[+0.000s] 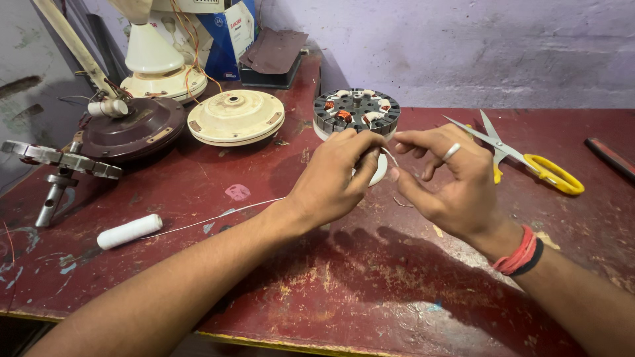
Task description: The person ties white thread around a circular electrical component mounted on a stand, then uses scissors to cut the thread. The process is repeated multiple times as the person secures the component with thread.
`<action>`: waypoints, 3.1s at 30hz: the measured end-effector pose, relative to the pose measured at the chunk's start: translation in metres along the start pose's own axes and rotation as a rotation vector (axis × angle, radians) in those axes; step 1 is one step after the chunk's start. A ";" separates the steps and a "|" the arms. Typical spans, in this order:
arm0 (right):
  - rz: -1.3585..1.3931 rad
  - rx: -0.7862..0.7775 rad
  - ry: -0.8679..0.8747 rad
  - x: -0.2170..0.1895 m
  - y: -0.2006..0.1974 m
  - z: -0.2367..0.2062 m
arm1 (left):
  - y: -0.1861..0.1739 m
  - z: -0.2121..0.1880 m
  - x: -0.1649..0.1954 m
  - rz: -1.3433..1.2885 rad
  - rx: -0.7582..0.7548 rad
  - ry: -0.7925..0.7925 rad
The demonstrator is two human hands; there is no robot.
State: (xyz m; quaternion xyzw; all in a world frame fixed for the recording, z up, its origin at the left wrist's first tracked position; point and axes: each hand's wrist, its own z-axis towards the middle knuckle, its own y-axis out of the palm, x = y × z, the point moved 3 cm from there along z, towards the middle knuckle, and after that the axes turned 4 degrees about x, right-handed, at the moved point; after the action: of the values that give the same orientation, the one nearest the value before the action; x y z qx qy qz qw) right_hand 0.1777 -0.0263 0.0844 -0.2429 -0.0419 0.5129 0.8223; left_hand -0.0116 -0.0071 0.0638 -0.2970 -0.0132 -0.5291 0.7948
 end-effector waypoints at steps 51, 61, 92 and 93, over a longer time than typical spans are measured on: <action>-0.101 0.134 -0.030 0.006 0.002 0.000 | 0.000 0.004 0.000 -0.118 0.098 -0.045; -0.133 0.141 0.027 0.013 0.002 -0.001 | 0.003 0.004 -0.006 -0.206 0.095 -0.118; 0.604 -0.043 0.592 0.038 0.019 -0.016 | -0.014 0.003 0.013 0.120 0.007 0.368; 0.599 -0.057 0.598 0.038 0.018 -0.016 | -0.014 0.003 0.012 0.093 0.000 0.342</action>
State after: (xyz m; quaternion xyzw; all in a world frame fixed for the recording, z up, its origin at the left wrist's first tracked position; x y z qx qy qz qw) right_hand 0.1856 0.0075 0.0554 -0.4051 0.2569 0.6347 0.6059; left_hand -0.0172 -0.0196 0.0768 -0.2031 0.1360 -0.5346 0.8090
